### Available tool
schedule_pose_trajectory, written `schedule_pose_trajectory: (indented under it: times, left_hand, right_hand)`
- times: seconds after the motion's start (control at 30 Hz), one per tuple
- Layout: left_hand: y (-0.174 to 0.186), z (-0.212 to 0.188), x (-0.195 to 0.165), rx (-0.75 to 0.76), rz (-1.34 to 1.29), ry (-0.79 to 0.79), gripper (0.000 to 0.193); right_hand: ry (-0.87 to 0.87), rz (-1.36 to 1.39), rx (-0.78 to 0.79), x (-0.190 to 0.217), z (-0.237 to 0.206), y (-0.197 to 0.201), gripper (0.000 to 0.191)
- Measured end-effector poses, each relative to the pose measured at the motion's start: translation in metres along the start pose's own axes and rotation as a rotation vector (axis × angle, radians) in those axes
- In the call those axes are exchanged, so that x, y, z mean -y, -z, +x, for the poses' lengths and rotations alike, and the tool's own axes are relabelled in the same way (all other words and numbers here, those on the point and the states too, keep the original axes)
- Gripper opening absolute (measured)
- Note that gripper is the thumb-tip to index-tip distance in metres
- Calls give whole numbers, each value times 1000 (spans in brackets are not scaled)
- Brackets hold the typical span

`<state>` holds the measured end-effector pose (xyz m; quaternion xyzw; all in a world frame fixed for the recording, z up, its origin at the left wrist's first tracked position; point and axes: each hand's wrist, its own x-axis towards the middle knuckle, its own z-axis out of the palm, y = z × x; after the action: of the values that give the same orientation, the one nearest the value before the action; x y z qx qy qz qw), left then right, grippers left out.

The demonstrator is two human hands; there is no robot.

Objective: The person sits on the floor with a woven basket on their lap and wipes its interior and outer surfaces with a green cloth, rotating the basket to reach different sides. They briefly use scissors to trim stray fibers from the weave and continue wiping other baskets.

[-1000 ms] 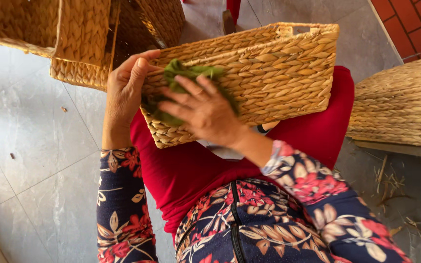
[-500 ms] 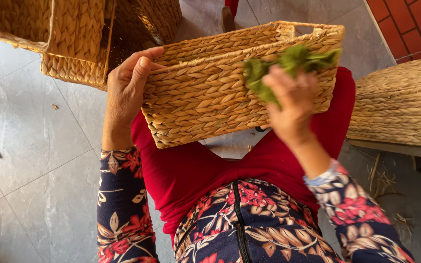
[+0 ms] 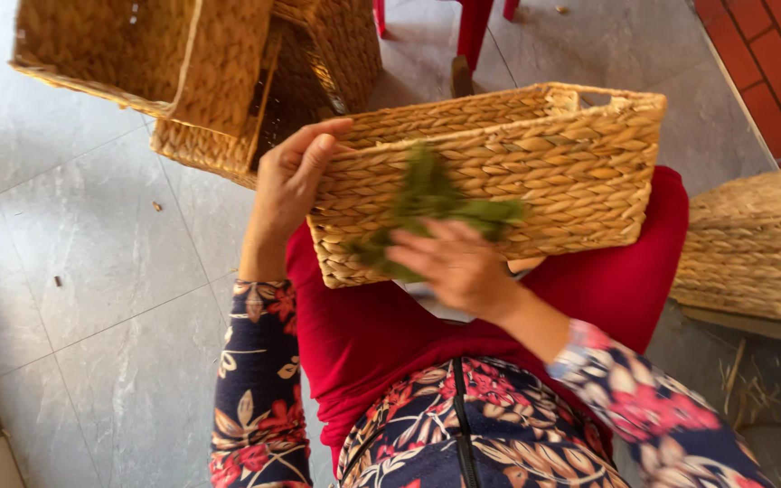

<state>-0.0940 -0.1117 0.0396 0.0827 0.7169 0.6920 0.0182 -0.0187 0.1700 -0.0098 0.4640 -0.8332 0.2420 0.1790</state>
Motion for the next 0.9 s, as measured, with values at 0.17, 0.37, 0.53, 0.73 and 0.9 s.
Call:
schedule_pose_trajectory:
  times: [0.17, 0.37, 0.53, 0.73, 0.9]
  left_hand:
    - [-5, 2, 3, 14, -36, -39, 36]
    - [-6, -1, 5, -35, 103, -37, 36]
    - [-4, 5, 4, -37, 128, -45, 37]
    - [2, 7, 5, -52, 162, 55, 36]
    - [-2, 5, 7, -37, 131, -2, 35]
  right_hand:
    - [-355, -233, -65, -46, -62, 76, 63]
    - [-480, -141, -230, -34, -75, 54, 59]
    - [-240, 96, -101, 19, -10, -12, 66]
    - [8, 261, 132, 43, 46, -45, 68]
    - [-59, 57, -7, -6, -3, 2, 72]
